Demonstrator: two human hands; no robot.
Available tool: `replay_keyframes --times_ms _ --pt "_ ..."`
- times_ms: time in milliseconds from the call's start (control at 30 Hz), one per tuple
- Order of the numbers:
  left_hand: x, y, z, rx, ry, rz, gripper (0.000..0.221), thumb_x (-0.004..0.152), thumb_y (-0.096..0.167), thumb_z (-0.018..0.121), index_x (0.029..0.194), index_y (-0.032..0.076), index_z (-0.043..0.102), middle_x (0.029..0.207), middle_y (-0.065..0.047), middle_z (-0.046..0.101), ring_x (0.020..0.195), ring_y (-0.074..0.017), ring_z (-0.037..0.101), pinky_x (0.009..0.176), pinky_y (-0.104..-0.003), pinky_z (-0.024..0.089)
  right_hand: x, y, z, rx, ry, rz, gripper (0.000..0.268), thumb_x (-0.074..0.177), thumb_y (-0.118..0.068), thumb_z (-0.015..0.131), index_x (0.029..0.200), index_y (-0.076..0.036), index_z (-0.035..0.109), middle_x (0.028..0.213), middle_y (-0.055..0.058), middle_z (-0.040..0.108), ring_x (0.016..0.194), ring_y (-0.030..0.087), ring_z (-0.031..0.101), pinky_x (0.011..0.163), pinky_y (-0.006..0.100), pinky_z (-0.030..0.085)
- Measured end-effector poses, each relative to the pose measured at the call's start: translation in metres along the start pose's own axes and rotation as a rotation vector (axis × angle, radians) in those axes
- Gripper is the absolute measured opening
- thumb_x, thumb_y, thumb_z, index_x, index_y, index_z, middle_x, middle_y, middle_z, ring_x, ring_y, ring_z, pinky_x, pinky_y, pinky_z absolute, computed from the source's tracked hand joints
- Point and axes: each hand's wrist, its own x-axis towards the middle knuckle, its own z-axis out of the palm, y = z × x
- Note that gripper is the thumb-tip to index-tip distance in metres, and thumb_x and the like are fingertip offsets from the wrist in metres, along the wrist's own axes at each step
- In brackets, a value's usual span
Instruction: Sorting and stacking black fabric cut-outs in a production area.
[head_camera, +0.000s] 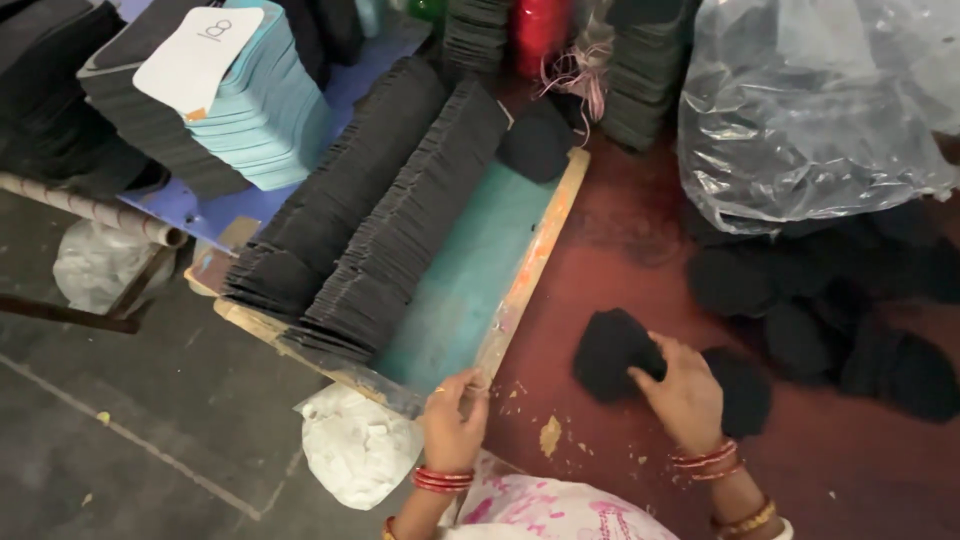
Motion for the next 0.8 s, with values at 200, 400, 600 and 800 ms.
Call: replay_keyframes --times_ms 200,400,600,800 --pt "-0.002 0.057 0.017 -0.285 -0.229 -0.001 0.037 0.087 0.009 0.073 0.124 0.004 0.067 0.113 -0.012 0.072 0.096 -0.0244 0.074 0.083 -0.033 0.059 0.013 -0.029 -0.054 0.581 -0.354 0.371 0.046 0.082 -0.017 0.079 0.128 -0.013 0.073 0.087 0.009 0.074 0.063 0.019 0.061 0.057 0.033 0.051" --pt "-0.018 0.043 0.070 -0.979 -0.559 -0.273 0.039 0.100 0.011 0.066 0.137 0.000 0.060 0.124 -0.005 0.071 0.108 -0.0112 0.068 0.092 -0.027 0.057 0.014 -0.050 -0.097 0.806 -0.419 0.313 0.040 0.084 -0.007 0.076 0.124 -0.007 0.075 0.094 0.005 0.077 0.079 0.009 0.065 0.067 0.027 0.054" --pt "-0.017 0.064 0.055 -1.189 -0.681 -0.524 0.030 0.106 0.012 0.061 0.133 0.000 0.067 0.111 -0.001 0.073 0.093 -0.0061 0.067 0.077 -0.023 0.054 0.017 -0.086 -0.126 0.738 -0.246 0.207 0.034 0.086 -0.004 0.072 0.120 -0.001 0.071 0.111 0.008 0.072 0.094 0.014 0.069 0.082 0.026 0.053" --pt "-0.012 0.030 0.085 -1.405 -0.509 -0.594 0.021 0.107 0.009 0.062 0.125 0.000 0.067 0.100 -0.001 0.071 0.077 -0.0063 0.065 0.065 -0.021 0.053 0.019 -0.029 -0.144 0.483 -0.003 -0.165 0.039 0.089 -0.008 0.070 0.127 -0.003 0.060 0.127 0.012 0.061 0.107 0.022 0.063 0.089 0.032 0.054"
